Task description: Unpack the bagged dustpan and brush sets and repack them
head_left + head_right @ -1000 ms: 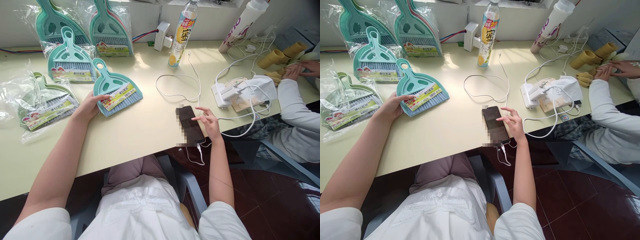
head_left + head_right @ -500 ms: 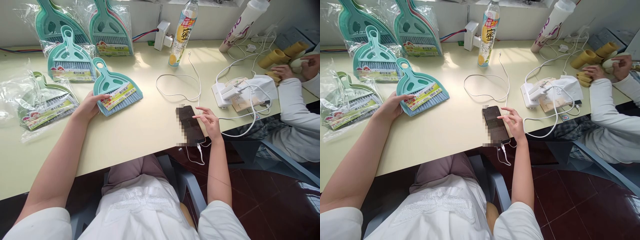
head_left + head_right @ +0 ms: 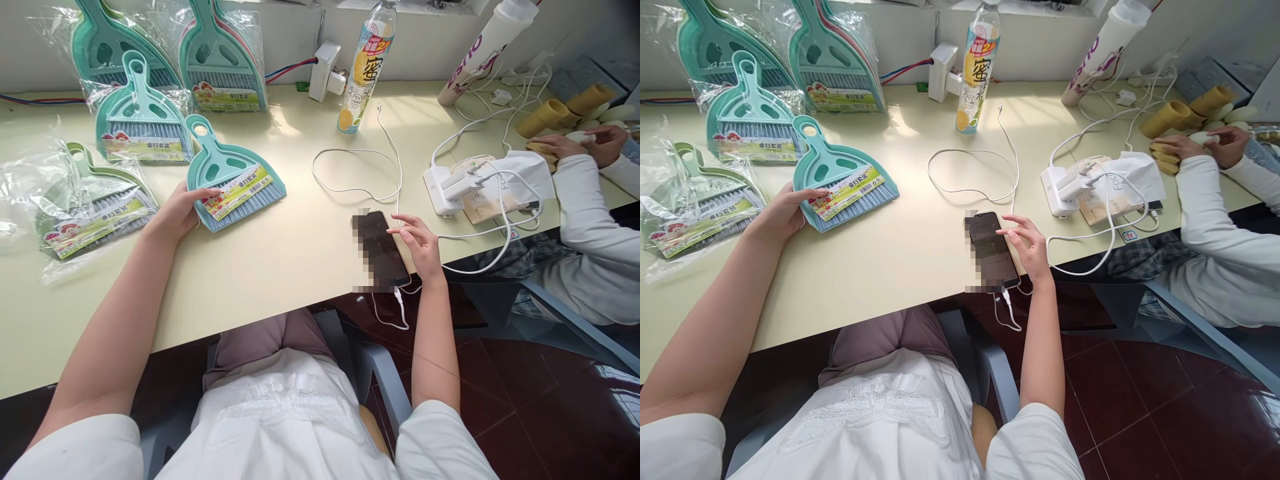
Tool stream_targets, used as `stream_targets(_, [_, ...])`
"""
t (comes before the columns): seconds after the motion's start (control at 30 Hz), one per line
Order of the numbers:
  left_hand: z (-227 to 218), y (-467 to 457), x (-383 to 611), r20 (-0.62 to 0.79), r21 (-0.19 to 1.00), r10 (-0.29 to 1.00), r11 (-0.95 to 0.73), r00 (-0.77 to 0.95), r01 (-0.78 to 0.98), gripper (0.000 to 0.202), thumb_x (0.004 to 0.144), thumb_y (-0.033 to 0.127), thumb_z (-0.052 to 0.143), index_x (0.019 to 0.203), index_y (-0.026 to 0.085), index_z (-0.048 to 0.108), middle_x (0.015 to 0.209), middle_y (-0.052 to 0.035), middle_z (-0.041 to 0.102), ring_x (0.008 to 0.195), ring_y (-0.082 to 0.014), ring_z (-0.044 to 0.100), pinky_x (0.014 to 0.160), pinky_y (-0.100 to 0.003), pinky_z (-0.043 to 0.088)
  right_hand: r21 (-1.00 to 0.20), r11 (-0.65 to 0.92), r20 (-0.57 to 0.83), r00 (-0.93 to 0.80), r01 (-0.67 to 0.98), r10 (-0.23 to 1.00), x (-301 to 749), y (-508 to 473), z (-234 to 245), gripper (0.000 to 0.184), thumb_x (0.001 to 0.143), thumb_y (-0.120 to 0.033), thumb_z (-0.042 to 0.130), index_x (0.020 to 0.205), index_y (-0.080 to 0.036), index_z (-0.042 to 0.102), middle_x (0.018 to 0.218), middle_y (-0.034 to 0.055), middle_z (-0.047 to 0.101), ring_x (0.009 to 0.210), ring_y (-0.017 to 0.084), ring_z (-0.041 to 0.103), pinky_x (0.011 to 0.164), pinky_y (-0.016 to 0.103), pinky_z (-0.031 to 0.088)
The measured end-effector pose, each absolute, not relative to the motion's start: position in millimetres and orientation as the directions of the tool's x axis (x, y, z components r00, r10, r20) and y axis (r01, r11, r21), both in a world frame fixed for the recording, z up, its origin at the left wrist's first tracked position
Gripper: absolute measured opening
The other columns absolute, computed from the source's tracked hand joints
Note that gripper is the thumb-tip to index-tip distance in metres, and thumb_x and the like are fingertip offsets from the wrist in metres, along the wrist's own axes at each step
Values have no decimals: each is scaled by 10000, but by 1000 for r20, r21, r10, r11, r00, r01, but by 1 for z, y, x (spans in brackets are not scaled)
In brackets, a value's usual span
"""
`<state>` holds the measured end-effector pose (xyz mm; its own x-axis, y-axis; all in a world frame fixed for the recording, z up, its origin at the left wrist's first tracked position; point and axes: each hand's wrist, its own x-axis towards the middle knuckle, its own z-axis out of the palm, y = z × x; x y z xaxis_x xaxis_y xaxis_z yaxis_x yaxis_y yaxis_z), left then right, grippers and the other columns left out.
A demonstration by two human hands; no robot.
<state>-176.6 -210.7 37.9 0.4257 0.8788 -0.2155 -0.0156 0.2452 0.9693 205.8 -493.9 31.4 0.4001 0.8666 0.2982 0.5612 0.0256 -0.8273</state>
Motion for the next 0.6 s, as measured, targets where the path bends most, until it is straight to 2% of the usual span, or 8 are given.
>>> stream_targets(0.27, [34,-208,-178,-209,972,882,235,423,-9,487,693,153,740,1158,126,601,1129,-131,696,914,-243,712,879,-383,597,-837,42,308,407,545,860,207,-494,30,278,892,-503,569,904,-307,766,1199,29,665,1206,268,576,1077,479,423])
stream_targets(0.6, [37,-211,-176,-200,974,881,225,428,-9,613,696,132,721,1264,143,491,1138,-131,693,980,-266,700,900,-432,583,-835,41,305,399,549,865,208,-495,27,309,905,-502,539,828,-331,785,1193,3,671,1215,262,564,1085,498,408])
